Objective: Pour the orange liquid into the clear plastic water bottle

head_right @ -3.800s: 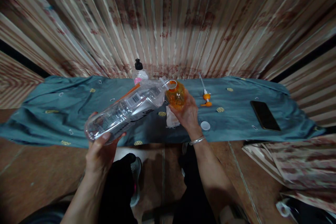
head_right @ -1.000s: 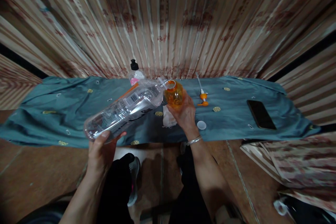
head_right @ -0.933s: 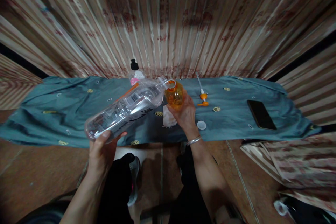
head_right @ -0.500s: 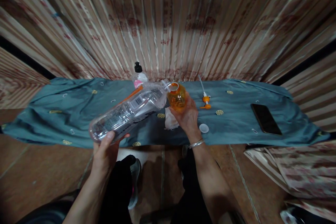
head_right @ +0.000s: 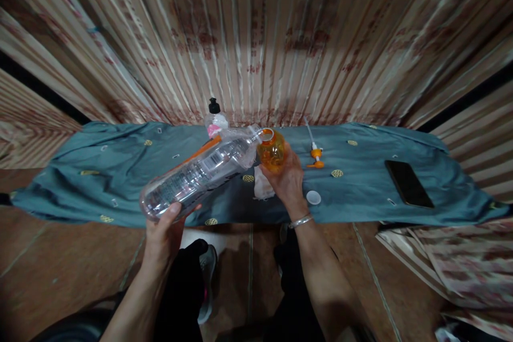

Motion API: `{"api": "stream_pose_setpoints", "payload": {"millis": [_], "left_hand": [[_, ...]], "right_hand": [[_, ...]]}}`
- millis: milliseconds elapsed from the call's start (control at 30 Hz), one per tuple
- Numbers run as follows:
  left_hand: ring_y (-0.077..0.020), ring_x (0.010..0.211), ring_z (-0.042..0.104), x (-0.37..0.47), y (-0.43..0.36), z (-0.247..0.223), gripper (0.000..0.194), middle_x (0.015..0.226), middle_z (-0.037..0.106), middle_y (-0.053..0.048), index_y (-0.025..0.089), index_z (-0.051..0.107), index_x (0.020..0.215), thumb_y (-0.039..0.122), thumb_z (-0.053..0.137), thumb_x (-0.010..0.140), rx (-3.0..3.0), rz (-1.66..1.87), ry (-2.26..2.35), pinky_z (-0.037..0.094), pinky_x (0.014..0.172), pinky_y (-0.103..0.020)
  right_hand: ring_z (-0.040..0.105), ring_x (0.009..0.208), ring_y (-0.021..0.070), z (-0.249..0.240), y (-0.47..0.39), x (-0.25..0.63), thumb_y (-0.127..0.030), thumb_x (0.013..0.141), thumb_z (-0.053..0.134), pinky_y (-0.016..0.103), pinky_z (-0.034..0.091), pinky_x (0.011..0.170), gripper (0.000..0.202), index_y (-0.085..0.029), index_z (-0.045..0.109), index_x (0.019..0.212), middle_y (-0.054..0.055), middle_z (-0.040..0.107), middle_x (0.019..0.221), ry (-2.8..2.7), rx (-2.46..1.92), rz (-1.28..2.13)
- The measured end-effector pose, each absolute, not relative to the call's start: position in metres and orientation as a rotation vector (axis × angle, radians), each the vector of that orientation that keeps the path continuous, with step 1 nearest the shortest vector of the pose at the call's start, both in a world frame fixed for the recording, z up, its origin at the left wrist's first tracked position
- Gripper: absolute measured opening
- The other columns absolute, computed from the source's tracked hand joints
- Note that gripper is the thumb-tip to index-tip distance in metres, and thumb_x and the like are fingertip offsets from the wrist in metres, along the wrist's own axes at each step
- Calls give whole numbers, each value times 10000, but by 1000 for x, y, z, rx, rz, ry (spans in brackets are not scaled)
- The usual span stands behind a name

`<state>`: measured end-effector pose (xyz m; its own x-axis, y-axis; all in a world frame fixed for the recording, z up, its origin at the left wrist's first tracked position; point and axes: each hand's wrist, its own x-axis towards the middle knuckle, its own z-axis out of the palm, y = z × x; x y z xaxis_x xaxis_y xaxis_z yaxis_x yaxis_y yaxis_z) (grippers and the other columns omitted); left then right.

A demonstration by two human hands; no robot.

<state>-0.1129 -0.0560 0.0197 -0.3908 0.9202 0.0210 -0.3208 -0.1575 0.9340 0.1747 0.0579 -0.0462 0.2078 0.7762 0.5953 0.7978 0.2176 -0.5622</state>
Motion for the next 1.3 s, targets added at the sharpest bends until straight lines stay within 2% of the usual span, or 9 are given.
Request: {"api": "stream_pose_setpoints", "payload": {"millis": [133,267,333,500,633,800,1000,1167,1300], "left_hand": [[-326,1103,858,-117,-54,13,1026,1399,837,-127,332,644,1612,469,1101,703,811,1691,1113,752,915,-472],[-325,1228,835,-117,-54,9,1002,1397,835,-101,331,668,1572,454,1117,684,786,1720,1113,677,1123,-489],[-331,1304,811,-116,-54,9,973,1409,830,-94,333,683,1543,451,1120,682,782,1727,1109,645,1179,-485],[-333,1256,823,-115,-54,7,954,1425,820,-92,345,682,1533,442,1118,690,757,1710,1096,683,1108,-493],[-295,1165,839,-117,-53,4,955,1443,813,-95,342,671,1544,410,1116,702,758,1720,1078,690,1105,-484],[-328,1080,858,-116,-53,4,1027,1423,821,-119,358,625,1604,444,1110,703,770,1693,1099,749,906,-487],[-305,1229,829,-105,-57,11,913,1431,813,-97,334,635,1552,430,1084,763,748,1796,1107,727,1029,-451],[-322,1111,857,-111,-56,10,1039,1363,822,-90,341,585,1529,419,1142,655,742,1720,1104,753,968,-487],[-279,1078,846,-106,-57,14,993,1392,798,-83,339,590,1521,417,1128,690,711,1791,1108,755,898,-406]], "right_hand": [[772,1389,457,-48,59,176,-621,880,893,674,649,1185,975,-144,544,1656,277,781,1519,-1564,-1549,-9],[786,1370,441,-50,60,176,-623,875,896,647,669,1165,964,-161,556,1650,257,796,1509,-1553,-1536,-46],[800,1339,437,-52,60,175,-621,860,910,636,686,1141,967,-152,572,1635,259,814,1479,-1540,-1533,-64],[800,1356,463,-54,62,175,-578,808,952,665,684,1141,1010,-109,576,1620,301,807,1494,-1503,-1557,-33],[810,1358,449,-53,63,178,-549,823,952,661,682,1151,985,-136,569,1631,280,816,1495,-1513,-1559,24],[794,1404,449,-51,63,177,-500,793,972,658,670,1182,996,-129,575,1628,287,796,1539,-1500,-1554,27],[785,1409,437,-51,63,175,-511,835,951,643,669,1183,959,-143,568,1634,276,795,1537,-1514,-1536,19],[798,1382,451,-51,63,176,-528,815,948,644,672,1176,988,-109,567,1625,291,800,1514,-1512,-1538,36],[791,1388,453,-51,62,175,-517,822,934,647,657,1196,959,-118,568,1614,289,798,1512,-1513,-1525,46]]}}
